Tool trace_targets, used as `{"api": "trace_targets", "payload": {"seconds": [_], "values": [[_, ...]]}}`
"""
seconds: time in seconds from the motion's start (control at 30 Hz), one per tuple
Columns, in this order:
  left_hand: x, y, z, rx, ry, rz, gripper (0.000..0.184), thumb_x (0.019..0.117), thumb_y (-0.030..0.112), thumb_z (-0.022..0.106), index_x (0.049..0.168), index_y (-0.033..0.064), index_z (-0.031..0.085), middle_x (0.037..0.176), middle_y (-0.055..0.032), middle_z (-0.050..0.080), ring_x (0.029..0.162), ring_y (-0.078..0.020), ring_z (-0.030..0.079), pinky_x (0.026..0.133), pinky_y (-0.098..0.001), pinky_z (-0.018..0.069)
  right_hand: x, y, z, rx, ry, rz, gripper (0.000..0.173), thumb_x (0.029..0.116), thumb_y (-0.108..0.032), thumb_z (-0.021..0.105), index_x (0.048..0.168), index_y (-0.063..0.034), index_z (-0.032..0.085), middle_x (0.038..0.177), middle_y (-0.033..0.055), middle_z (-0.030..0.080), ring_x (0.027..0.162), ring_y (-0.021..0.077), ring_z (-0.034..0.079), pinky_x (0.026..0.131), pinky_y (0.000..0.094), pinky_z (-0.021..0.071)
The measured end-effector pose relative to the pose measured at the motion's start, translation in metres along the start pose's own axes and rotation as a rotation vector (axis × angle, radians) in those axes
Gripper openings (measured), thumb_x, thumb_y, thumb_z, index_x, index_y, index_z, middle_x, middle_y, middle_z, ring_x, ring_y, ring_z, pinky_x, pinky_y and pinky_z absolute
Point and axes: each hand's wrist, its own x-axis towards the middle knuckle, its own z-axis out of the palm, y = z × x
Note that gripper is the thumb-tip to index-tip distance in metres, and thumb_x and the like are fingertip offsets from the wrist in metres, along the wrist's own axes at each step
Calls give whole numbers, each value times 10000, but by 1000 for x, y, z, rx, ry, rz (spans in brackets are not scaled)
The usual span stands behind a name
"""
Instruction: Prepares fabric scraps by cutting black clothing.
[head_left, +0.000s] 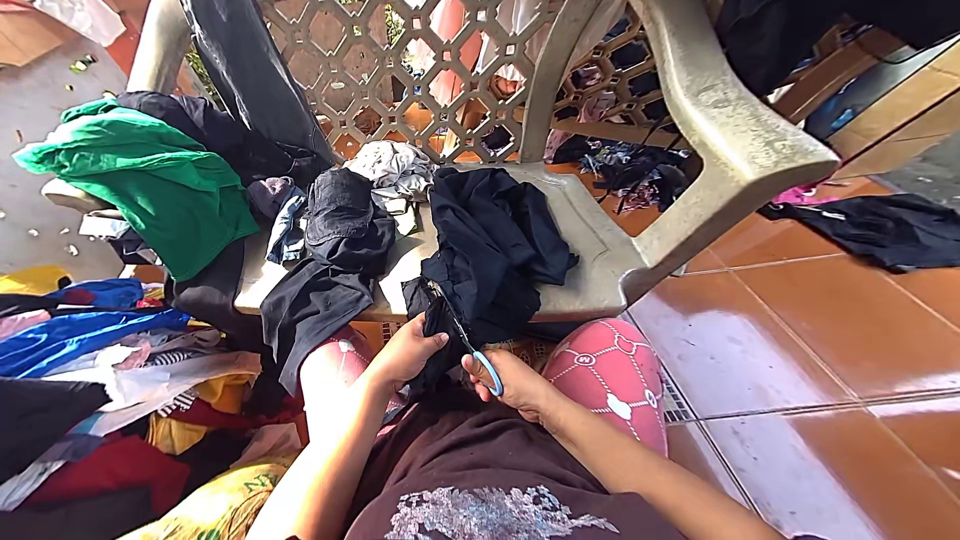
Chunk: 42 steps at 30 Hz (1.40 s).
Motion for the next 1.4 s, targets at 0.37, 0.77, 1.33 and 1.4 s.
{"api": "trace_targets", "payload": {"seconds": [0.37,0.77,1.33,1.4], "values": [[0,4,-6,208,-111,-37,268,1025,41,543,1289,-7,548,1102,-67,668,964,-60,658,912,-273,544,4,-8,-4,13,-37,55,359,1097,-348,458,862,-97,561,603,-75,498,464,-10,419,463,140,340],[-2,5,-7,395,-178,-39,254,1024,60,549,1267,-9,579,1105,-89,667,979,-82,644,927,-306,524,5,0,-4,71,-54,60,323,1084,-310,501,852,-95,564,598,-77,510,460,-16,428,454,137,349],[1,4,-12,988,-321,-112,775,966,360,709,1570,26,357,1543,-235,449,1445,-364,426,1177,-594,320,2,17,-39,138,-263,-230,472,928,-599,634,993,-139,552,769,-92,651,544,-29,518,510,124,411],[5,7,-9,1040,-234,-111,931,901,487,753,1582,16,328,1610,-245,344,1491,-392,346,1185,-611,302,-1,24,-55,182,-318,-354,679,793,-769,667,1052,-152,549,873,-66,676,607,-2,570,544,145,462]]}}
